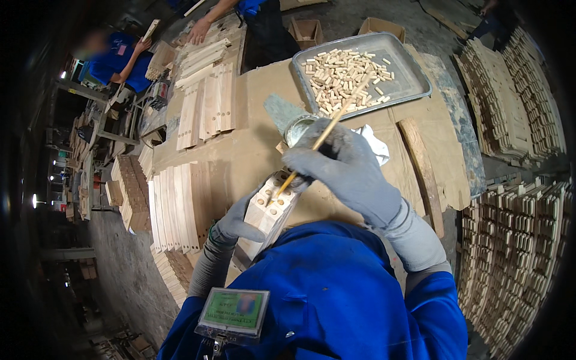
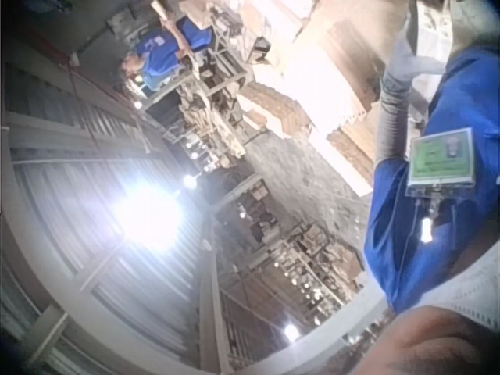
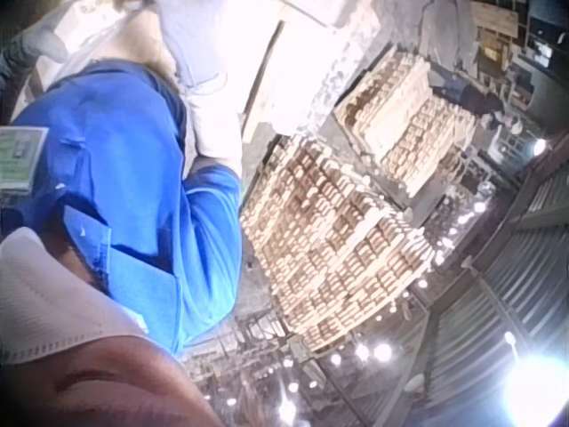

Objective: The person applies glue into holes of wooden blocks using a brush and then inserts small wooden dowels. The person repeats this process on multiple blocks at a workbench in a workshop.

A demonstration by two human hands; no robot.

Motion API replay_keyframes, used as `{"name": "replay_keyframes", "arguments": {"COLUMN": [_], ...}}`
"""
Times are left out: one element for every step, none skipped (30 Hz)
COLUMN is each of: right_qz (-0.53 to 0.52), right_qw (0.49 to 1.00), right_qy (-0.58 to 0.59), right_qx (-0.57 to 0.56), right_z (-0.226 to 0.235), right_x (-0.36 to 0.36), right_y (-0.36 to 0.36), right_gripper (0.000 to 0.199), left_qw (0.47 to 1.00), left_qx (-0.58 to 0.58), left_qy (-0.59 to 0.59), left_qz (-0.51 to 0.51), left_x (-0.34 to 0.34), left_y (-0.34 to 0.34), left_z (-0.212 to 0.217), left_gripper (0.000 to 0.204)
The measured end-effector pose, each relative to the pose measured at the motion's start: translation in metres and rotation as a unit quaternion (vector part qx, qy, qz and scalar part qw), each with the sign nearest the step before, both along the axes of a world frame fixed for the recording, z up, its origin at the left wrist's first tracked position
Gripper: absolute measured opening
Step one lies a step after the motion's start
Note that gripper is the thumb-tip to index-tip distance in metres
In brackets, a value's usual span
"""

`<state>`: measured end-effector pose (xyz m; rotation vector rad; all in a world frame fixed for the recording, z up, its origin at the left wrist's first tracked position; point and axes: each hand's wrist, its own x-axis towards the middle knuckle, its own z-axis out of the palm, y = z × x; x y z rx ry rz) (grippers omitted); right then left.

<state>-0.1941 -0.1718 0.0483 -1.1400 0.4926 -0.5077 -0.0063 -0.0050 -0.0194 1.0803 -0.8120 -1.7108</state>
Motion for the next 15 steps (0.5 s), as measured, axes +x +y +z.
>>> {"name": "replay_keyframes", "arguments": {"right_qz": [-0.003, -0.005, -0.011, 0.024, 0.019, 0.015, 0.011, 0.020, 0.017, 0.014, 0.010, 0.018, 0.027, 0.035, 0.040], "right_qw": [1.000, 0.999, 0.998, 0.998, 0.999, 0.999, 0.997, 0.997, 0.996, 0.994, 0.992, 0.994, 0.996, 0.997, 0.996], "right_qy": [-0.005, -0.010, -0.013, -0.009, 0.018, 0.045, 0.071, 0.064, 0.064, 0.064, 0.063, 0.057, 0.050, 0.043, 0.058], "right_qx": [0.020, 0.041, 0.061, 0.051, 0.020, -0.009, -0.038, -0.035, -0.060, -0.086, -0.111, -0.089, -0.067, -0.044, -0.061], "right_z": [0.001, 0.002, 0.001, -0.009, -0.012, -0.013, -0.014, -0.018, -0.018, -0.016, -0.013, -0.010, -0.006, -0.002, 0.001], "right_x": [0.000, 0.000, -0.002, -0.002, 0.000, 0.003, 0.005, 0.004, 0.003, 0.002, 0.001, -0.002, -0.005, -0.007, -0.007], "right_y": [0.000, 0.002, 0.002, 0.000, 0.003, 0.009, 0.012, 0.010, 0.009, 0.008, 0.008, 0.009, 0.011, 0.012, 0.012], "right_gripper": [0.021, 0.020, 0.020, 0.022, 0.023, 0.023, 0.023, 0.024, 0.025, 0.025, 0.026, 0.027, 0.028, 0.029, 0.031], "left_qw": [1.000, 1.000, 1.000, 1.000, 0.999, 1.000, 1.000, 1.000, 1.000, 1.000, 1.000, 1.000, 1.000, 1.000, 1.000], "left_qx": [-0.010, -0.019, -0.022, -0.024, -0.026, -0.026, -0.025, -0.025, -0.022, -0.019, -0.017, -0.017, -0.017, -0.017, -0.018], "left_qy": [-0.003, -0.006, -0.011, -0.016, -0.021, -0.015, -0.010, -0.005, -0.005, -0.006, -0.007, -0.008, -0.009, -0.010, -0.016], "left_qz": [0.004, 0.009, 0.004, -0.001, -0.005, -0.003, -0.001, 0.001, 0.003, 0.006, 0.008, 0.006, 0.003, 0.001, -0.002], "left_x": [0.001, 0.002, 0.003, 0.005, 0.005, 0.005, 0.003, 0.002, 0.003, 0.003, 0.003, 0.003, 0.004, 0.004, 0.004], "left_y": [0.001, 0.001, 0.001, 0.001, 0.001, 0.000, -0.001, -0.002, -0.001, 0.000, 0.001, 0.000, 0.000, 0.000, 0.000], "left_z": [0.000, -0.001, -0.002, -0.004, -0.004, -0.003, 0.000, 0.001, 0.001, 0.000, 0.000, -0.001, -0.001, -0.002, -0.001], "left_gripper": [0.117, 0.117, 0.117, 0.116, 0.116, 0.116, 0.116, 0.117, 0.117, 0.117, 0.117, 0.118, 0.118, 0.118, 0.118]}}
